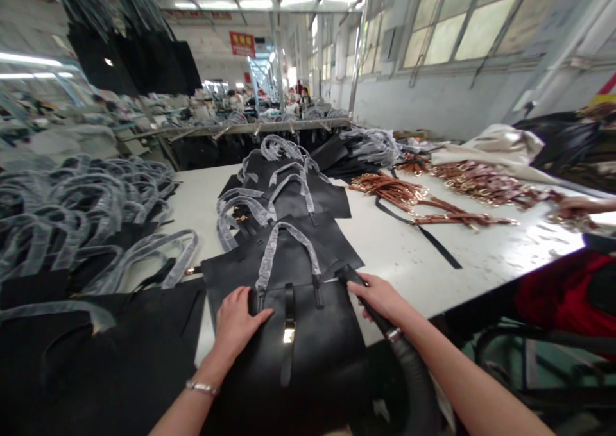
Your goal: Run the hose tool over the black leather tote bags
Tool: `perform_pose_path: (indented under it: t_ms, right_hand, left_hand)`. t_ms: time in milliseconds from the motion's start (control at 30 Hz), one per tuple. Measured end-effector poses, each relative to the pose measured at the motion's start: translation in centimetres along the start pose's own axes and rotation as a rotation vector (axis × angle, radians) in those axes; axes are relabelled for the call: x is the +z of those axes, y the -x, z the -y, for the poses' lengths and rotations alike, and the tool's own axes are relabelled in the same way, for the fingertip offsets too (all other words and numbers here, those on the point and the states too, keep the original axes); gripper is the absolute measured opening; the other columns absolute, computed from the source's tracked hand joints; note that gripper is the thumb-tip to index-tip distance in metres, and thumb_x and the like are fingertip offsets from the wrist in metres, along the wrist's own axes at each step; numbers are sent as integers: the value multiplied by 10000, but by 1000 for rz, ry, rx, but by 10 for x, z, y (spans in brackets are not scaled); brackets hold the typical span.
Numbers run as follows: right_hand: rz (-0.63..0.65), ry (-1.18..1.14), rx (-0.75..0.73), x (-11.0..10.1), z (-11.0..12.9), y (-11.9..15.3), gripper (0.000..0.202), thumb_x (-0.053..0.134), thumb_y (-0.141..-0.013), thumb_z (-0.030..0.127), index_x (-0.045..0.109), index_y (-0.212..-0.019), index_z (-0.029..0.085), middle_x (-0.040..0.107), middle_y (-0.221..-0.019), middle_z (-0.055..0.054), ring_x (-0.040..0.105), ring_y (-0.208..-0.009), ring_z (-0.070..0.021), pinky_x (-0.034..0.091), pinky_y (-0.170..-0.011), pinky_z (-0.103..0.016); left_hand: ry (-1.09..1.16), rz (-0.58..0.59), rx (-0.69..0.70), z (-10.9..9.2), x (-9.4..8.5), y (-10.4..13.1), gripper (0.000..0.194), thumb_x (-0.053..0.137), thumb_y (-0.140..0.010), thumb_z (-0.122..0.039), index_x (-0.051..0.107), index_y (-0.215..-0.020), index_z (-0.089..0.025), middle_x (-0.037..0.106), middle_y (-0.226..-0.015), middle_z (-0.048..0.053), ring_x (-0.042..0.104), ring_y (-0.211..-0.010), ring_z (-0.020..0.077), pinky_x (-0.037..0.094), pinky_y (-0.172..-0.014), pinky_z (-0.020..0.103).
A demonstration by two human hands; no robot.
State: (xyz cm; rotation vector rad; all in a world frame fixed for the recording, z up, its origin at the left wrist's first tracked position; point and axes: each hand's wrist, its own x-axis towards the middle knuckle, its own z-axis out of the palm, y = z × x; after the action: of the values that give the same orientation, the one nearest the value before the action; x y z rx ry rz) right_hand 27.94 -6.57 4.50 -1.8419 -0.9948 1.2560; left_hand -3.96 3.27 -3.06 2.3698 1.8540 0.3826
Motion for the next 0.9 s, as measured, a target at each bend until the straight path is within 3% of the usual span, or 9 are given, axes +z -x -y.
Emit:
perform_pose_path:
  t_ms: [100, 233, 367, 500, 667, 767, 900]
  right_hand:
    - [-94, -16, -76, -1, 2, 3, 381, 598, -847, 413, 561, -1161, 200, 555, -638, 40, 574, -422, -101, 470, -397, -196]
    - [-133, -53, -110, -13, 1, 26, 440, 604, -847, 407, 543, -1249, 239, 563, -662, 34, 587, -455, -111, 487, -417, -206]
    - [-158, -73, -137, -25, -11, 50, 515, 624, -834, 404, 522, -1306, 227, 576, -666, 26, 598, -464, -124, 485, -412, -213]
    - [-184, -99, -114, -28, -37, 69, 576, 639, -821, 399, 495, -1349, 220, 586, -657, 30, 593, -461, -128, 478, -405, -219]
    - [-175, -167, -13, -21, -60, 91, 604, 630, -810, 395, 481, -1357, 188, 575, -648, 35, 574, -442, -125, 465, -386, -226]
    - [-143, -180, 30, -14, -67, 101, 643, 651, -784, 394, 480, -1369, 187, 562, -636, 43, 564, -426, -118, 449, -373, -218]
    - [-52, -191, 43, -6, -71, 102, 670, 660, -770, 426, 478, -1376, 204, 542, -619, 57, 557, -401, -108, 421, -352, -199]
  left_hand:
    - [-78, 49, -74, 5, -10, -9, 766, 630, -646, -672, 579, -1137, -85, 528, -1187, 205, 491, -1102, 389, 399, -889, 434]
    - [9, 167, -22, 13, -16, -24, 628, 635, -634, -672, 643, -924, -115, 608, -1013, 177, 566, -986, 366, 423, -786, 373]
    - [362, 313, -50, 18, -14, -35, 428, 693, -632, -561, 645, -740, -150, 667, -751, 95, 637, -787, 297, 436, -683, 321]
    - [821, 368, -190, 26, -19, -37, 443, 730, -600, -508, 653, -821, -133, 696, -737, 62, 659, -720, 246, 476, -640, 297]
    - [916, 223, -337, 49, -26, -39, 475, 769, -532, -455, 655, -843, -116, 704, -715, 57, 658, -657, 222, 503, -597, 293]
    - [862, 132, -357, 64, -26, -41, 456, 761, -527, -433, 660, -839, -117, 709, -729, 66, 660, -674, 226, 509, -601, 296]
    - [814, 103, -343, 76, -21, -39, 426, 733, -541, -439, 663, -822, -126, 708, -729, 68, 659, -689, 238, 506, -615, 306]
